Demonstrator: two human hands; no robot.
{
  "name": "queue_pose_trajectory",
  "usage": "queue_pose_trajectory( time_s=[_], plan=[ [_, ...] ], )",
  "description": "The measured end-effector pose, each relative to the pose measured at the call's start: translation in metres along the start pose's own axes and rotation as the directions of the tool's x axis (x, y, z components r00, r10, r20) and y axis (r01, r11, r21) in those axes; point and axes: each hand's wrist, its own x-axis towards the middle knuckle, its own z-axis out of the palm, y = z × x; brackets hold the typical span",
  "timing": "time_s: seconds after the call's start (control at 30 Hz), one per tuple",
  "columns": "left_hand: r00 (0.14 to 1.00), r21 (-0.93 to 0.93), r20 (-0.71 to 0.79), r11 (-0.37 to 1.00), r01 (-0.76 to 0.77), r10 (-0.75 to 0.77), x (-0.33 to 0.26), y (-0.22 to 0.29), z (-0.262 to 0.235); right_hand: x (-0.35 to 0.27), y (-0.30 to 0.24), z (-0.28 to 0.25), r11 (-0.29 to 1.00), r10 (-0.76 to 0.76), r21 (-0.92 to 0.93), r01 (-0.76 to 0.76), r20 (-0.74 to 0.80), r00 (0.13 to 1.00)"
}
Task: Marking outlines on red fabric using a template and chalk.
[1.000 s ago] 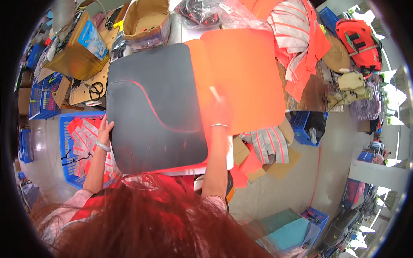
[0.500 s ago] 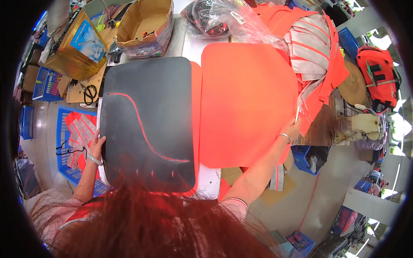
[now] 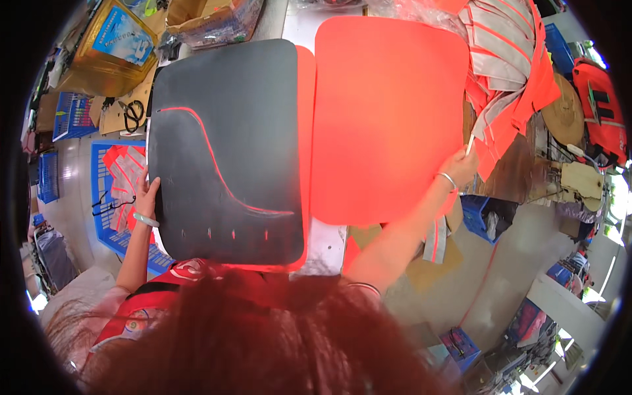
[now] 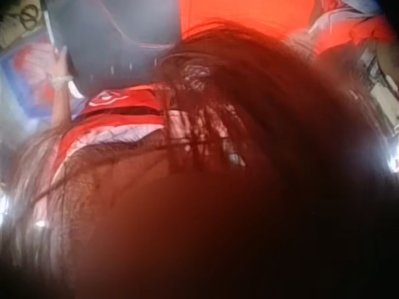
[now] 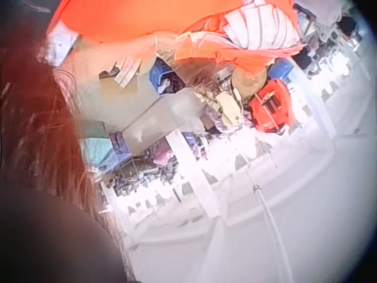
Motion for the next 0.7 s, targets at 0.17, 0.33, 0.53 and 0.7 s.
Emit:
queue_pose_trajectory(
  time_s=[0.17, 0.33, 0.53, 0.7],
  plan=[
    [0.997, 0.263, 0.012, 0.962, -0.071, 0.07, 0.01, -0.014, -0.012, -0.094, -0.105, -0.051, 0.762, 0.266, 0.508, -0.402, 0.32, 0.909],
    [0.995, 0.457, 0.019, 0.884, -0.099, 0.102, 0.013, 0.01, 0.0, -0.241, -0.185, -0.136, 0.705, 0.072, 0.515, -0.487, 0.632, 0.772],
    [0.969, 0.387, 0.093, 0.888, -0.249, 0.231, 0.019, 0.007, -0.003, -0.313, -0.174, -0.194, 0.93, -0.048, 0.347, -0.126, 0.452, 0.891],
    [0.973, 0.351, 0.173, 0.913, -0.208, 0.156, 0.026, -0.005, -0.009, -0.335, -0.174, -0.204, 0.919, 0.01, 0.363, -0.152, 0.365, 0.931]
  ],
)
